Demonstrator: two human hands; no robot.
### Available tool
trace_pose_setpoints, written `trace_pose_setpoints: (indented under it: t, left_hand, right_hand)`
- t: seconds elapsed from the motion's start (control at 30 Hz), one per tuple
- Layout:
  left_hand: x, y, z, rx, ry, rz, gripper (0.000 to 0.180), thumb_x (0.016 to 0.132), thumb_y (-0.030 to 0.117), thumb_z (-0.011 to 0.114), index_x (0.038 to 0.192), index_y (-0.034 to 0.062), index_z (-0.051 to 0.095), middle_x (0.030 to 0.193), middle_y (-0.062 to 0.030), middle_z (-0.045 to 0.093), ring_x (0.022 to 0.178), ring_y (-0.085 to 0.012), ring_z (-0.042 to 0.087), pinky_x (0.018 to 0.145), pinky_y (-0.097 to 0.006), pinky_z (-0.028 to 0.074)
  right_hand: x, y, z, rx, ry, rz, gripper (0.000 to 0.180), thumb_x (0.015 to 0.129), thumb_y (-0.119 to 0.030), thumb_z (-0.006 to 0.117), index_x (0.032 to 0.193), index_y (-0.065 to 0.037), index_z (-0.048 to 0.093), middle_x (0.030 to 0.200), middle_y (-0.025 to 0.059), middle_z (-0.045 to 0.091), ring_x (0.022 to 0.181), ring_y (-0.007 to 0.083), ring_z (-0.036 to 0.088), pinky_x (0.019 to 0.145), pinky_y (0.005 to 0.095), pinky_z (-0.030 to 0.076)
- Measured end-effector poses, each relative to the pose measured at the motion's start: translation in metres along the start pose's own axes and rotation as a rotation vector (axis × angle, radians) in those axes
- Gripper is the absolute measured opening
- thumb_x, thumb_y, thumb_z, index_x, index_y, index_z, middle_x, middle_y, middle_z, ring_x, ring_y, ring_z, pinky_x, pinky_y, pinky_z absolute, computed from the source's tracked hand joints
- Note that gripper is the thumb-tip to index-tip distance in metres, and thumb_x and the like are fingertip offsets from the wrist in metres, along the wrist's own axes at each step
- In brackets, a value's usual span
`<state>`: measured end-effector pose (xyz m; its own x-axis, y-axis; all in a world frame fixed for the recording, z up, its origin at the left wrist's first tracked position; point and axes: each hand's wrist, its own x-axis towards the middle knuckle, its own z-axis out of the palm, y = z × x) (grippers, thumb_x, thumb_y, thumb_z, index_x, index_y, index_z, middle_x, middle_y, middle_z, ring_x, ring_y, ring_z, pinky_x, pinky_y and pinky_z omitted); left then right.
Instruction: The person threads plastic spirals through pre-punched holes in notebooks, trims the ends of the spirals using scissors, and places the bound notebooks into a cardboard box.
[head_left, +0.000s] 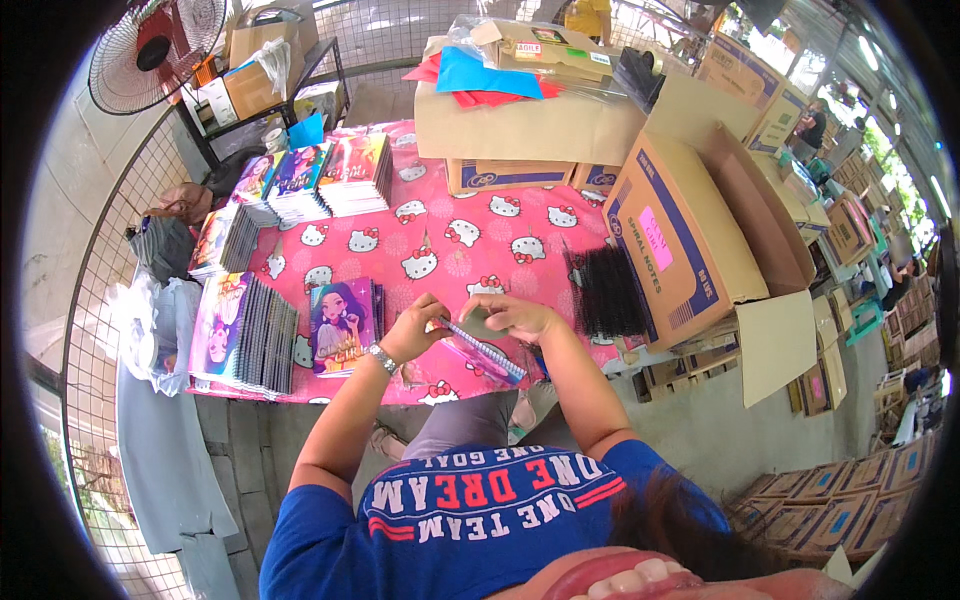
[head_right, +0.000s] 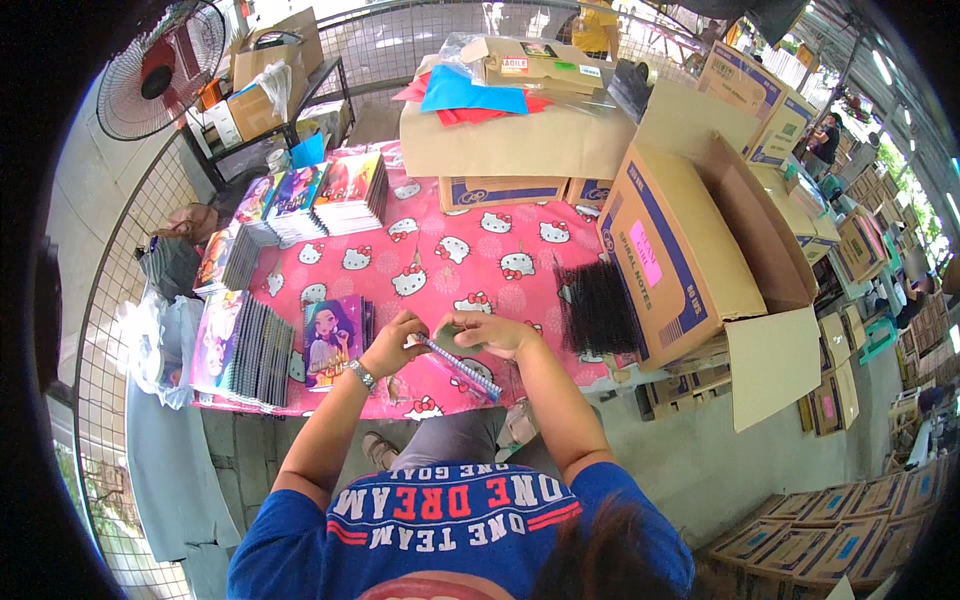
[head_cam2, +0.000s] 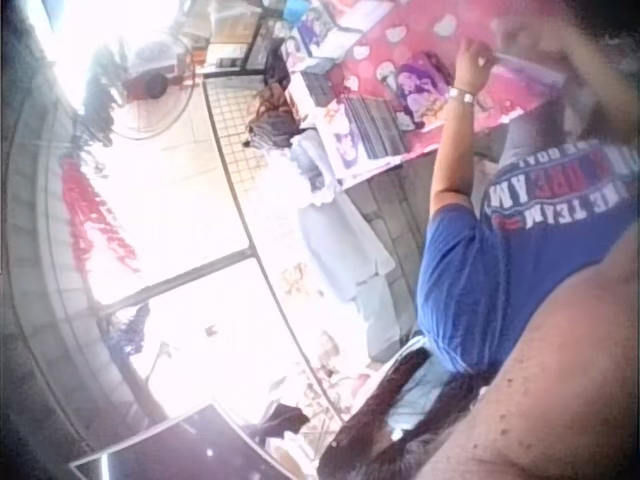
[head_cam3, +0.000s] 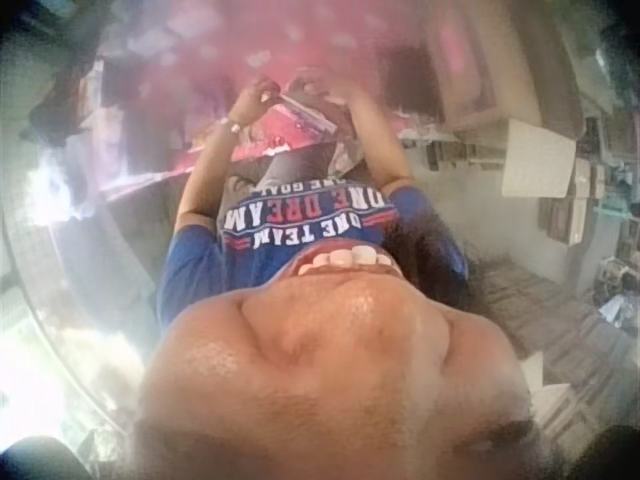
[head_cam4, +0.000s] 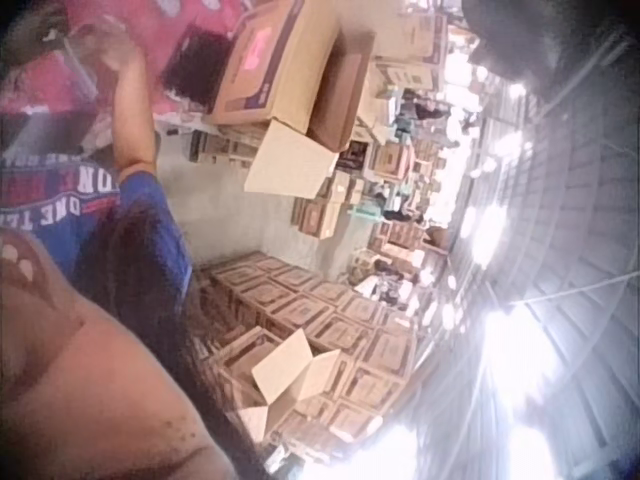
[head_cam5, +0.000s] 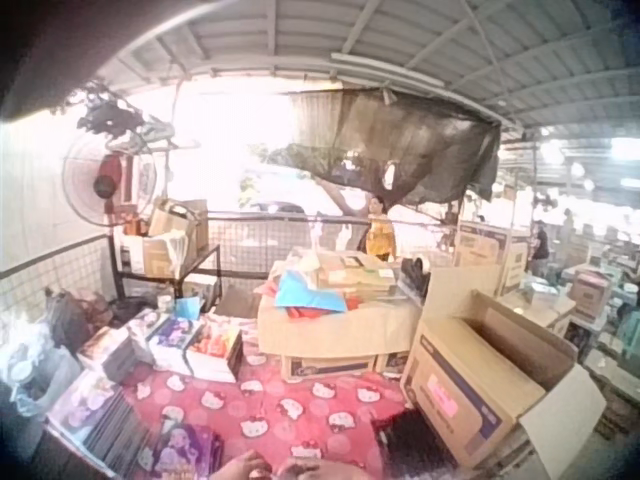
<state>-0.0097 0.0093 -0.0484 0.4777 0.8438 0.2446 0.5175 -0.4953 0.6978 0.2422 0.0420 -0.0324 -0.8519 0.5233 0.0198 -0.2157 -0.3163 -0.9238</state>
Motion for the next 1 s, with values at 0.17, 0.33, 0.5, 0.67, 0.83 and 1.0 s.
trace_pose_setpoints:
  t: [0.17, 0.33, 0.5, 0.67, 0.83, 1.0]
  left_hand:
    - [0.001, 0.002, -0.004, -0.070, -0.044, -0.064, 0.027, 0.074, 0.008, 0.080, 0.095, 0.0042, 0.064, 0.095, -0.0100, 0.060, 0.083, -0.0289, 0.064, 0.073, -0.038, 0.053]
    - [0.007, 0.005, -0.002, -0.082, 0.003, -0.047, 0.025, 0.075, 0.007, 0.079, 0.094, 0.0039, 0.064, 0.090, -0.0105, 0.062, 0.080, -0.0270, 0.064, 0.070, -0.035, 0.052]
    - [-0.015, -0.001, 0.004, -0.128, 0.267, -0.232, 0.022, 0.078, 0.004, 0.076, 0.099, 0.0032, 0.068, 0.084, -0.0120, 0.069, 0.071, -0.0209, 0.065, 0.066, -0.031, 0.051]
    - [-0.041, -0.005, 0.025, -0.221, 0.558, -0.334, 0.013, 0.089, 0.013, 0.069, 0.095, 0.0017, 0.068, 0.067, -0.0051, 0.063, 0.059, -0.0073, 0.055, 0.055, -0.028, 0.047]
    - [-0.046, 0.004, 0.032, -0.139, 0.595, -0.473, 0.023, 0.091, 0.024, 0.068, 0.094, 0.0017, 0.065, 0.062, -0.0098, 0.059, 0.054, -0.0118, 0.050, 0.053, -0.032, 0.044]
    - [-0.042, -0.007, 0.031, 0.042, 0.540, -0.292, 0.027, 0.086, 0.010, 0.065, 0.112, 0.0057, 0.060, 0.101, -0.0196, 0.065, 0.091, -0.0379, 0.065, 0.075, -0.041, 0.052]
  right_hand:
    - [0.002, 0.000, 0.005, 0.016, 0.052, -0.025, 0.032, 0.086, -0.028, 0.073, 0.109, -0.007, 0.064, 0.095, -0.0025, 0.060, 0.086, 0.0062, 0.054, 0.072, 0.0235, 0.043]
    - [0.005, 0.016, -0.048, -0.705, 0.363, 0.403, 0.057, 0.075, -0.047, 0.079, 0.115, -0.008, 0.067, 0.104, 0.0081, 0.067, 0.098, 0.0189, 0.063, 0.085, 0.0303, 0.048]
    - [-0.048, -0.007, -0.090, -1.466, 1.355, 0.556, 0.062, 0.067, -0.058, 0.078, 0.113, -0.018, 0.069, 0.130, 0.0119, 0.050, 0.122, 0.0359, 0.044, 0.098, 0.0515, 0.040]
    - [-0.109, 0.006, -0.091, -1.955, 1.580, 0.249, 0.063, 0.076, -0.044, 0.076, 0.127, -0.012, 0.056, 0.131, 0.0140, 0.050, 0.126, 0.0387, 0.041, 0.100, 0.0552, 0.035]
    - [-0.108, 0.101, 0.007, -1.502, 0.979, 0.306, 0.074, 0.085, -0.050, 0.064, 0.143, -0.009, 0.042, 0.149, 0.0213, 0.036, 0.137, 0.0437, 0.032, 0.108, 0.0600, 0.029]
    - [-0.113, 0.142, 0.046, -1.753, 0.859, 0.346, 0.078, 0.089, -0.055, 0.055, 0.150, -0.012, 0.034, 0.154, 0.0206, 0.030, 0.143, 0.0429, 0.024, 0.114, 0.0611, 0.020]
